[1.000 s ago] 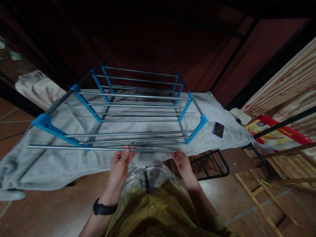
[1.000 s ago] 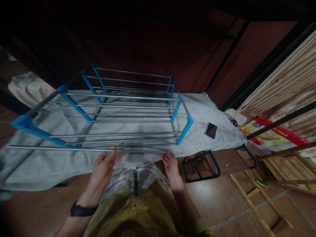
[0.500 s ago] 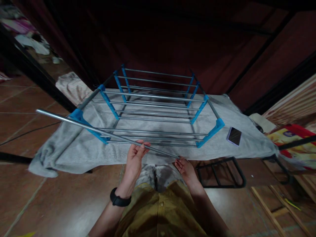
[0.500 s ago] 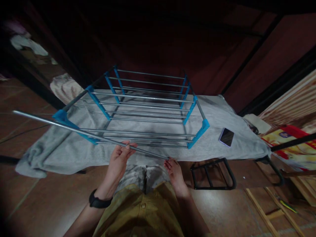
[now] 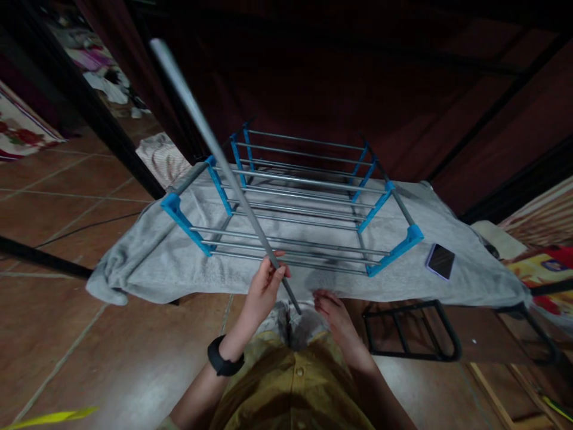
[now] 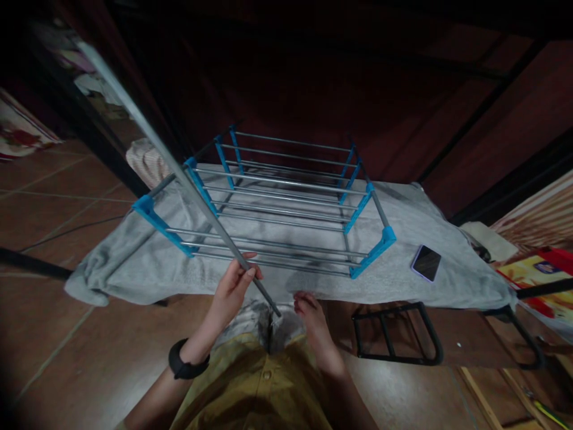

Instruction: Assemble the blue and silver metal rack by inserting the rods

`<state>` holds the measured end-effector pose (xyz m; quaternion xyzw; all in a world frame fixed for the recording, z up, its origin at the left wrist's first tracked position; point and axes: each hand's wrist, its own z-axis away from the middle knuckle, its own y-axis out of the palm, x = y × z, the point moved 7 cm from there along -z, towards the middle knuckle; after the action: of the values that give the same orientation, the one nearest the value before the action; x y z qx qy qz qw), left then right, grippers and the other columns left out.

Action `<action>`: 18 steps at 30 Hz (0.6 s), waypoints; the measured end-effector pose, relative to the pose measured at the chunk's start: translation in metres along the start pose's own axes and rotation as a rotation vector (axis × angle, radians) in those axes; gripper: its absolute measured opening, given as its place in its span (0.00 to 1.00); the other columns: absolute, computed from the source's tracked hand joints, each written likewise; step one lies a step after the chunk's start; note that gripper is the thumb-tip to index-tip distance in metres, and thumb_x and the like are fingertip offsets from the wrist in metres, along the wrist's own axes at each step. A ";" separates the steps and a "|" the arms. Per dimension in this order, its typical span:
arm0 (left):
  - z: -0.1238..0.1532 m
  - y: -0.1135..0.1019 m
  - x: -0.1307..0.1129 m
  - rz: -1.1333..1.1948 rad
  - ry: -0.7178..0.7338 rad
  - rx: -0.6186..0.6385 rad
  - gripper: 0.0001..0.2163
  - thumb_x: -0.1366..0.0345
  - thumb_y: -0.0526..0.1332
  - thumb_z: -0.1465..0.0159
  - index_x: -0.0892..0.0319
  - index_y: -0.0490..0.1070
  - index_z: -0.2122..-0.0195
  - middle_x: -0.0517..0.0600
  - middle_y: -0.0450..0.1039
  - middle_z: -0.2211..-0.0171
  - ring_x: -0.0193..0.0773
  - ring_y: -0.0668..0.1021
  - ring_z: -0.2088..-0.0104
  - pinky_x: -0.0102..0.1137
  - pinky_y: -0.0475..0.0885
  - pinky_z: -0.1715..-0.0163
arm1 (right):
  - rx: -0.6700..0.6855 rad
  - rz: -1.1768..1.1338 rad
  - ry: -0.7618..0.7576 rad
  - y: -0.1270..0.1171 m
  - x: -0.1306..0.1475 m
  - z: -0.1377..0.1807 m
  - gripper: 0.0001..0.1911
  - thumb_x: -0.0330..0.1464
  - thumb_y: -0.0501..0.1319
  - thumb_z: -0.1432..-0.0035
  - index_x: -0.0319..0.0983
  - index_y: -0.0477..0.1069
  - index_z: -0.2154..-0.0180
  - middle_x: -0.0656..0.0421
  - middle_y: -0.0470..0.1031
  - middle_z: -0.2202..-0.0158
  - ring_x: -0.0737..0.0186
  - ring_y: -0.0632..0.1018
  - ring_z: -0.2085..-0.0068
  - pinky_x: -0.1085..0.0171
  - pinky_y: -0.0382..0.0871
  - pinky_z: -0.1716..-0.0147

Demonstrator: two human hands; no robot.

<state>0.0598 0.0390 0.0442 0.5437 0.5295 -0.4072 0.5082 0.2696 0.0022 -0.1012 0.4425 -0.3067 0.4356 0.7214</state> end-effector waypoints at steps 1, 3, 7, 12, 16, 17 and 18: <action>0.001 0.001 -0.003 -0.032 -0.002 0.026 0.14 0.62 0.62 0.39 0.55 0.71 0.52 0.47 0.72 0.72 0.37 0.74 0.68 0.29 0.67 0.63 | -0.007 0.005 -0.004 0.002 0.007 0.001 0.14 0.35 0.71 0.57 0.41 0.75 0.65 0.56 0.79 0.63 0.60 0.78 0.60 0.62 0.71 0.58; 0.003 0.003 -0.006 -0.110 0.006 0.085 0.13 0.64 0.63 0.40 0.54 0.74 0.53 0.48 0.73 0.71 0.38 0.73 0.67 0.30 0.67 0.61 | -0.017 -0.013 -0.039 0.005 0.025 0.003 0.14 0.36 0.70 0.55 0.41 0.75 0.64 0.55 0.79 0.63 0.59 0.78 0.60 0.60 0.71 0.56; 0.006 0.007 0.001 -0.228 0.053 0.218 0.12 0.68 0.61 0.40 0.53 0.77 0.55 0.54 0.76 0.60 0.44 0.75 0.57 0.34 0.65 0.51 | -0.013 -0.044 -0.211 0.011 0.071 0.011 0.14 0.36 0.69 0.53 0.42 0.75 0.62 0.56 0.79 0.60 0.59 0.78 0.59 0.58 0.71 0.53; 0.010 0.003 0.021 -0.499 0.165 0.328 0.19 0.75 0.57 0.39 0.49 0.74 0.50 0.54 0.75 0.57 0.45 0.74 0.55 0.37 0.66 0.51 | -0.053 -0.090 -0.328 0.009 0.110 0.029 0.14 0.34 0.70 0.54 0.42 0.76 0.62 0.58 0.79 0.60 0.59 0.78 0.56 0.57 0.72 0.54; 0.016 0.005 0.031 -1.010 0.301 0.467 0.26 0.79 0.49 0.38 0.51 0.65 0.42 0.53 0.72 0.56 0.43 0.73 0.55 0.39 0.67 0.52 | -0.050 -0.128 -0.334 0.003 0.120 0.038 0.16 0.34 0.69 0.52 0.43 0.75 0.58 0.57 0.79 0.56 0.59 0.78 0.54 0.56 0.70 0.51; 0.016 0.005 0.033 -1.092 0.316 0.481 0.26 0.80 0.49 0.38 0.51 0.64 0.41 0.53 0.72 0.56 0.42 0.72 0.55 0.40 0.66 0.52 | -0.053 -0.137 -0.335 0.001 0.121 0.039 0.16 0.34 0.69 0.52 0.43 0.75 0.58 0.58 0.79 0.56 0.60 0.78 0.54 0.56 0.70 0.51; 0.016 0.005 0.034 -1.148 0.329 0.488 0.27 0.80 0.48 0.38 0.52 0.63 0.41 0.53 0.72 0.56 0.42 0.72 0.56 0.39 0.66 0.52 | -0.060 -0.146 -0.336 -0.001 0.122 0.040 0.16 0.34 0.69 0.52 0.43 0.75 0.58 0.58 0.79 0.56 0.60 0.78 0.54 0.56 0.70 0.51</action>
<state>0.0698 0.0286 0.0094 0.3293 0.6992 -0.6344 -0.0164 0.3211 0.0091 0.0157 0.5085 -0.4029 0.2928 0.7024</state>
